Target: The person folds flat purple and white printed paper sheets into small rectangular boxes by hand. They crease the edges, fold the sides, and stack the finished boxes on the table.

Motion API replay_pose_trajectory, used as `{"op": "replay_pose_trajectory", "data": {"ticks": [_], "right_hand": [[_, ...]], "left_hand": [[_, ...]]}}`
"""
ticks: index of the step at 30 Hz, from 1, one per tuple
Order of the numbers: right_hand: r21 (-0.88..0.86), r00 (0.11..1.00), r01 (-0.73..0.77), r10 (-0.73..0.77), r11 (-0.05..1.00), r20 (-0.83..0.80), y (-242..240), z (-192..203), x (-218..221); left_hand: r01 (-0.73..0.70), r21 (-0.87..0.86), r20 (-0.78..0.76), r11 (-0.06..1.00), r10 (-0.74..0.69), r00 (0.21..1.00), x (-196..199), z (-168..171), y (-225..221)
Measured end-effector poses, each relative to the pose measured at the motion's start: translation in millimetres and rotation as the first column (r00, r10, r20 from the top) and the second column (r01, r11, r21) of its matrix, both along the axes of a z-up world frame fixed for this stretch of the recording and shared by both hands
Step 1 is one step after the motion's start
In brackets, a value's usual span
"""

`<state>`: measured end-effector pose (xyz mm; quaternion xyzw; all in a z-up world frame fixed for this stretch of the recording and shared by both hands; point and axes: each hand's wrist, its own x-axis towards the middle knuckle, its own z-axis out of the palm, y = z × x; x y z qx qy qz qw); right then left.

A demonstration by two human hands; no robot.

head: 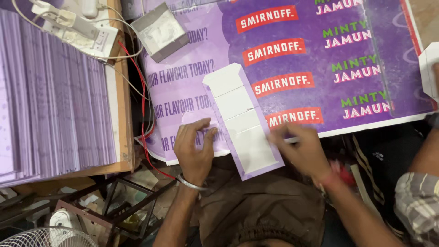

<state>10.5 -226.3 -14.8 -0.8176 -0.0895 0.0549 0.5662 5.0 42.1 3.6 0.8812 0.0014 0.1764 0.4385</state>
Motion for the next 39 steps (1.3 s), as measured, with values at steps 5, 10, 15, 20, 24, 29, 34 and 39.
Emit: {"op": "replay_pose_trajectory", "data": {"ticks": [5,10,15,20,24,29,34,39], "right_hand": [[-0.4,0.855,-0.054,0.249,0.915,0.455,45,12,106],[-0.533,0.773,0.08,0.285,0.842,0.567,62,6,110],[-0.526,0.799,0.08,0.261,0.847,0.542,60,8,102],[-0.504,0.788,0.085,0.252,0.86,0.562,56,0,103],[-0.526,0.784,0.047,0.295,0.849,0.546,55,-2,107],[-0.522,0.762,0.015,0.329,0.853,0.558,55,0,111],[-0.521,0.807,0.029,0.287,0.853,0.516,53,-6,113],[-0.461,0.848,0.034,0.219,0.887,0.482,49,-11,116]], "left_hand": [[0.112,0.263,0.006,0.958,-0.117,0.993,5,10,0],[0.106,0.393,-0.289,0.914,0.013,0.957,61,2,1],[0.003,0.357,-0.199,0.934,0.072,0.977,124,-18,15],[0.066,0.282,-0.099,0.957,-0.04,0.994,128,-31,28],[0.123,0.197,-0.167,0.973,-0.09,0.982,138,-27,39],[0.246,0.331,-0.396,0.911,-0.102,0.912,168,-15,35],[0.225,0.428,-0.283,0.875,-0.107,0.953,173,-13,33],[0.199,0.379,-0.253,0.904,-0.105,0.962,166,-18,34]]}}
